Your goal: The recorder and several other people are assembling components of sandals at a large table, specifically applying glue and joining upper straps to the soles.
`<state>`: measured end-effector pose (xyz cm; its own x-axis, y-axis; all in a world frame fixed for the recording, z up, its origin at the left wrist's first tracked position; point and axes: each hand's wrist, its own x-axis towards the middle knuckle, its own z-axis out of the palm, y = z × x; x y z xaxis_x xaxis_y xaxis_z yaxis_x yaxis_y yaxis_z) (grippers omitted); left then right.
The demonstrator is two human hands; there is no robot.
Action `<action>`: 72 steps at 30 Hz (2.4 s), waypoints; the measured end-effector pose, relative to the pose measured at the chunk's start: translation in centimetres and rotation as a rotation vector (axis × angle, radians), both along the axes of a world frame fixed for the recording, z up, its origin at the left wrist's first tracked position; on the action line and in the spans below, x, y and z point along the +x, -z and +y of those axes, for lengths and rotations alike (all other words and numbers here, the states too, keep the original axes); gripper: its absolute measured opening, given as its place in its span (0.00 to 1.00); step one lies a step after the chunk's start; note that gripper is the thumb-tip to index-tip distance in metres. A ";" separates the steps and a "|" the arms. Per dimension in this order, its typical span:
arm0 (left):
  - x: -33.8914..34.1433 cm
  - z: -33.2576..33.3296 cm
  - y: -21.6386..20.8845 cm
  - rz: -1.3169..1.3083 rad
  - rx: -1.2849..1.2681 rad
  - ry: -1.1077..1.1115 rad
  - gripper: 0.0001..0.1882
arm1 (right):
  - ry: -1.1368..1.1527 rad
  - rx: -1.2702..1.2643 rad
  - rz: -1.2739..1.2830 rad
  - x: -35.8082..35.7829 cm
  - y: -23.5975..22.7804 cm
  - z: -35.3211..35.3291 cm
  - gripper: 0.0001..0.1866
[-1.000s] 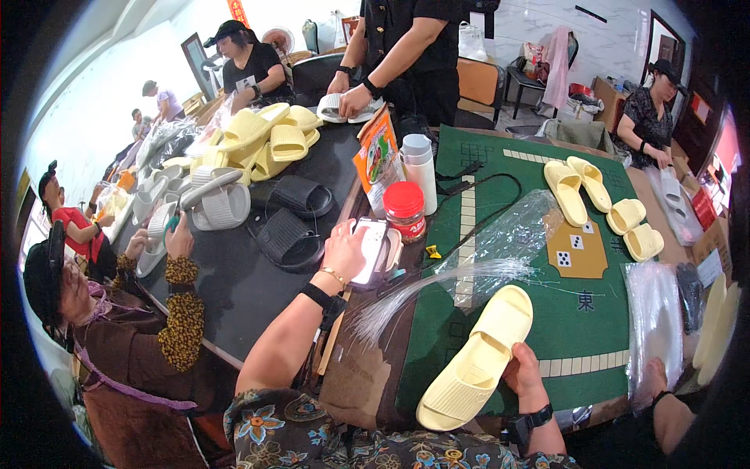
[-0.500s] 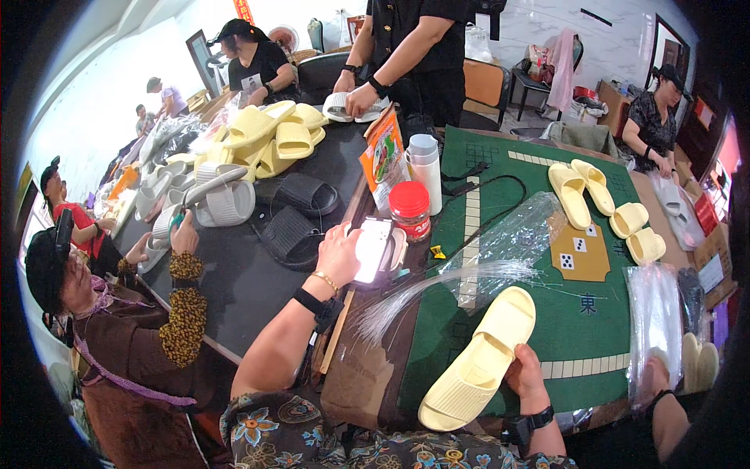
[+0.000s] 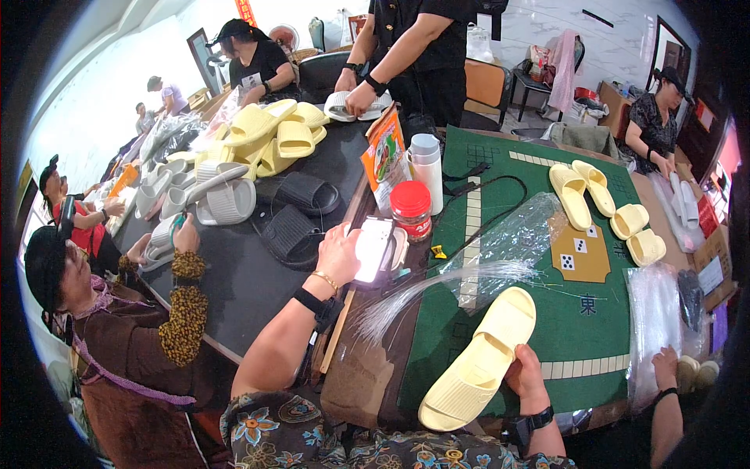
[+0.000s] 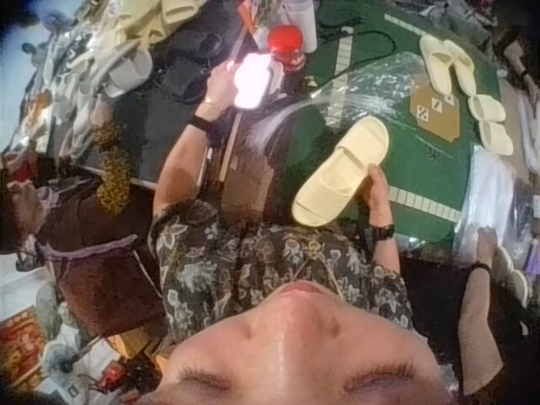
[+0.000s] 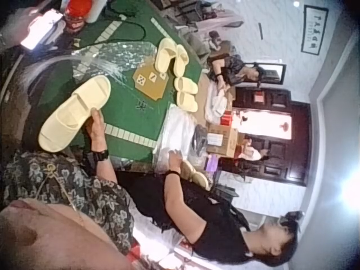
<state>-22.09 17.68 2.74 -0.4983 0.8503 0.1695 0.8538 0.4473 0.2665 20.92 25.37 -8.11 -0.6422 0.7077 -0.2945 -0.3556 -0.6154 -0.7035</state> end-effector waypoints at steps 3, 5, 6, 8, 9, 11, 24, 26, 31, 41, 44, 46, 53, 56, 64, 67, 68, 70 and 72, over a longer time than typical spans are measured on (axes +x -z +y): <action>0.0 0.0 0.0 0.008 0.011 0.005 0.29 | 0.006 0.009 -0.007 0.1 0.2 0.1 0.30; 0.1 0.0 -0.1 0.005 0.018 0.018 0.29 | 0.011 0.005 -0.016 0.1 0.2 0.1 0.30; 0.0 -0.1 0.0 0.005 0.018 0.016 0.29 | 0.010 -0.001 -0.018 0.1 0.1 0.0 0.30; -0.2 -0.4 -0.1 0.013 0.032 0.033 0.29 | 0.007 -0.007 -0.018 0.1 0.0 0.0 0.30; 0.0 -0.7 -0.1 0.015 0.033 0.029 0.29 | 0.001 -0.013 -0.023 0.0 -0.1 -0.1 0.30; 1.5 -1.4 -1.0 0.034 0.107 0.070 0.28 | 0.000 -0.020 -0.033 0.0 0.0 0.0 0.30; 15.4 -8.3 0.6 -1.104 -0.339 0.491 0.34 | 0.341 -0.024 0.121 -1.4 -2.2 0.4 0.31; 16.7 -8.6 1.3 -1.285 -0.251 0.342 0.23 | 0.343 -0.021 0.112 -1.5 -1.2 0.1 0.30; 18.0 -9.5 3.6 -1.547 0.168 0.105 0.15 | 0.212 -0.079 0.225 -1.2 -2.1 0.4 0.31; 13.6 -11.8 -1.1 -0.904 0.506 -0.005 0.17 | 0.510 -0.008 -0.029 3.9 -0.5 3.7 0.25; 11.4 -12.0 -3.4 -0.738 0.436 0.096 0.19 | 0.529 0.093 -0.138 5.2 -3.3 4.2 0.22; 10.9 -10.9 -4.6 -0.748 0.314 0.206 0.19 | 0.409 0.159 -0.225 5.6 -3.1 4.6 0.20; 12.7 -3.4 -1.0 -0.851 0.048 0.280 0.21 | 0.024 0.501 -0.594 0.0 0.0 3.7 0.15; 14.0 -4.1 2.2 -0.487 0.188 0.327 0.27 | 0.090 0.954 -0.766 -1.7 -1.8 2.4 0.17; 18.6 -9.3 7.1 -0.412 0.212 0.350 0.34 | -0.126 1.004 -0.809 -1.9 -3.9 0.9 0.16; 20.4 -9.2 8.4 -0.459 0.310 0.254 0.31 | -0.140 1.099 -0.854 -3.1 -4.2 2.8 0.17; 20.5 -9.2 8.4 -0.455 0.316 0.243 0.31 | -0.070 1.127 -0.899 -3.7 -4.4 3.5 0.16; 20.7 -9.2 8.3 -0.483 0.290 0.237 0.29 | 0.032 1.217 -1.027 -5.2 -4.8 5.2 0.16; 20.5 -9.2 8.0 -0.475 0.285 0.230 0.29 | 0.164 1.413 -1.136 -5.7 -2.7 7.4 0.13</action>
